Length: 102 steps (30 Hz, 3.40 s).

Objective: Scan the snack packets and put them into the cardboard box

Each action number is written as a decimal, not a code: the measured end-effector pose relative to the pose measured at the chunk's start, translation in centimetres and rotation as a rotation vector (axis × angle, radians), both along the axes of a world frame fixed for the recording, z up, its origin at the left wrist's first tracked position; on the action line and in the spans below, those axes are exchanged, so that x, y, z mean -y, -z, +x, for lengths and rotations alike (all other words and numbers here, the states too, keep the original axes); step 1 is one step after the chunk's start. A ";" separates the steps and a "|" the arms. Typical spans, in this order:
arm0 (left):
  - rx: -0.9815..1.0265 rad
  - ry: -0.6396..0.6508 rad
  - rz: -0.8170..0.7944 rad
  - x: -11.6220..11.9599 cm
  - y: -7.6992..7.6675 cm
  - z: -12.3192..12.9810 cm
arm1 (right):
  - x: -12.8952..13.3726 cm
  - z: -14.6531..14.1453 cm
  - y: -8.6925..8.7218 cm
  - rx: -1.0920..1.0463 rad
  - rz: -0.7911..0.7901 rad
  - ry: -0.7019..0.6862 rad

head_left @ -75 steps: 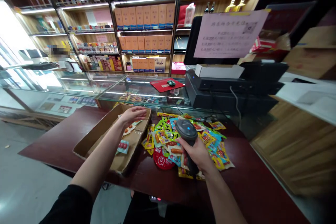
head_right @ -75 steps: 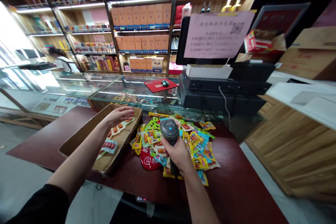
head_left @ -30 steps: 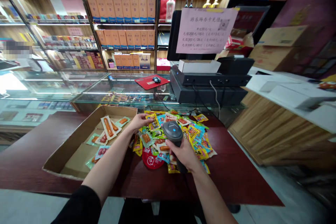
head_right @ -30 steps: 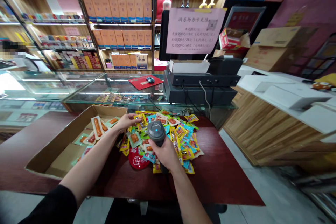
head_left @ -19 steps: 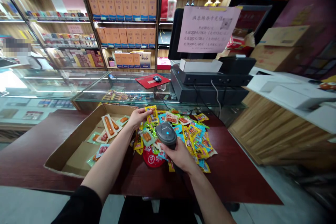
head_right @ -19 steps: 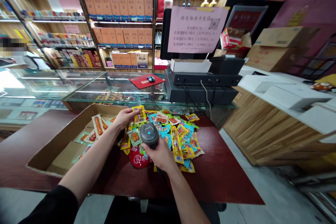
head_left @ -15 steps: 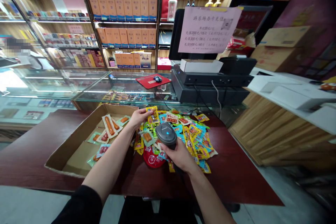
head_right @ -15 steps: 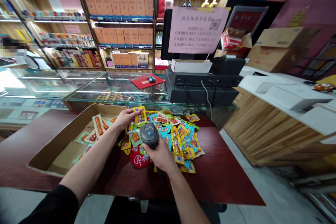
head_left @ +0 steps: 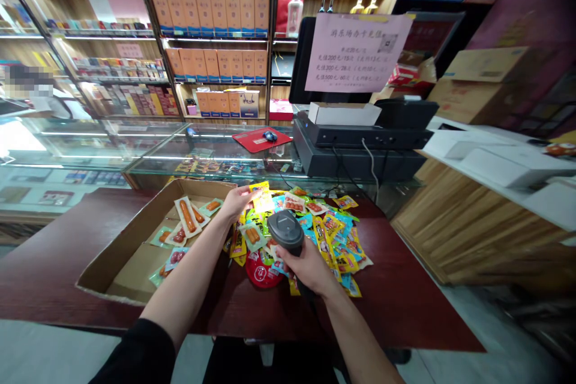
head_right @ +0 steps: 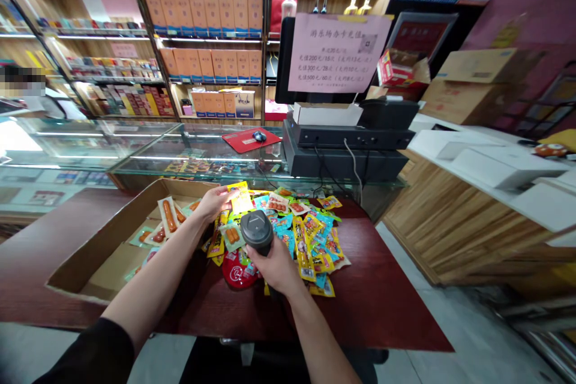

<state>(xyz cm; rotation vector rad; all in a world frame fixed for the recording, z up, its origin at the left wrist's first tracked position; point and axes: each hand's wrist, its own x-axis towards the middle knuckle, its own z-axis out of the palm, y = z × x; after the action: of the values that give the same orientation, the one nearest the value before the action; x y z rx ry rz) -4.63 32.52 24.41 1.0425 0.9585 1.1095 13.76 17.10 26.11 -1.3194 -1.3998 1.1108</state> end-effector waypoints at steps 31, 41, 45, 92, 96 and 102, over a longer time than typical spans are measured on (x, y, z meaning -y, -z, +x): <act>0.040 -0.125 0.099 0.4 -2.8 -3.0 | 0.2 0.5 -1.2 0.026 -0.084 -0.004; -0.164 -0.369 0.121 3.6 -4.7 -12.8 | -0.2 0.4 -0.8 -0.053 -0.102 -0.025; -0.176 -0.442 0.137 4.9 -4.5 -16.1 | -1.0 0.4 0.1 -0.040 -0.091 -0.045; -1.066 0.383 0.742 2.8 4.9 4.1 | -1.2 3.9 0.2 -0.030 -0.121 0.141; -1.131 0.383 0.750 2.9 5.2 4.6 | -1.3 3.9 0.2 -0.023 -0.142 0.137; -1.105 0.345 0.730 2.5 5.1 4.3 | -1.5 4.0 0.5 -0.024 -0.147 0.137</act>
<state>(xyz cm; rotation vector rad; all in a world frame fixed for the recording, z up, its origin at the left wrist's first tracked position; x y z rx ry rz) -0.32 30.05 19.32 2.4530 1.1382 0.5161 17.75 18.55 25.61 -1.4784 -1.2103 1.1500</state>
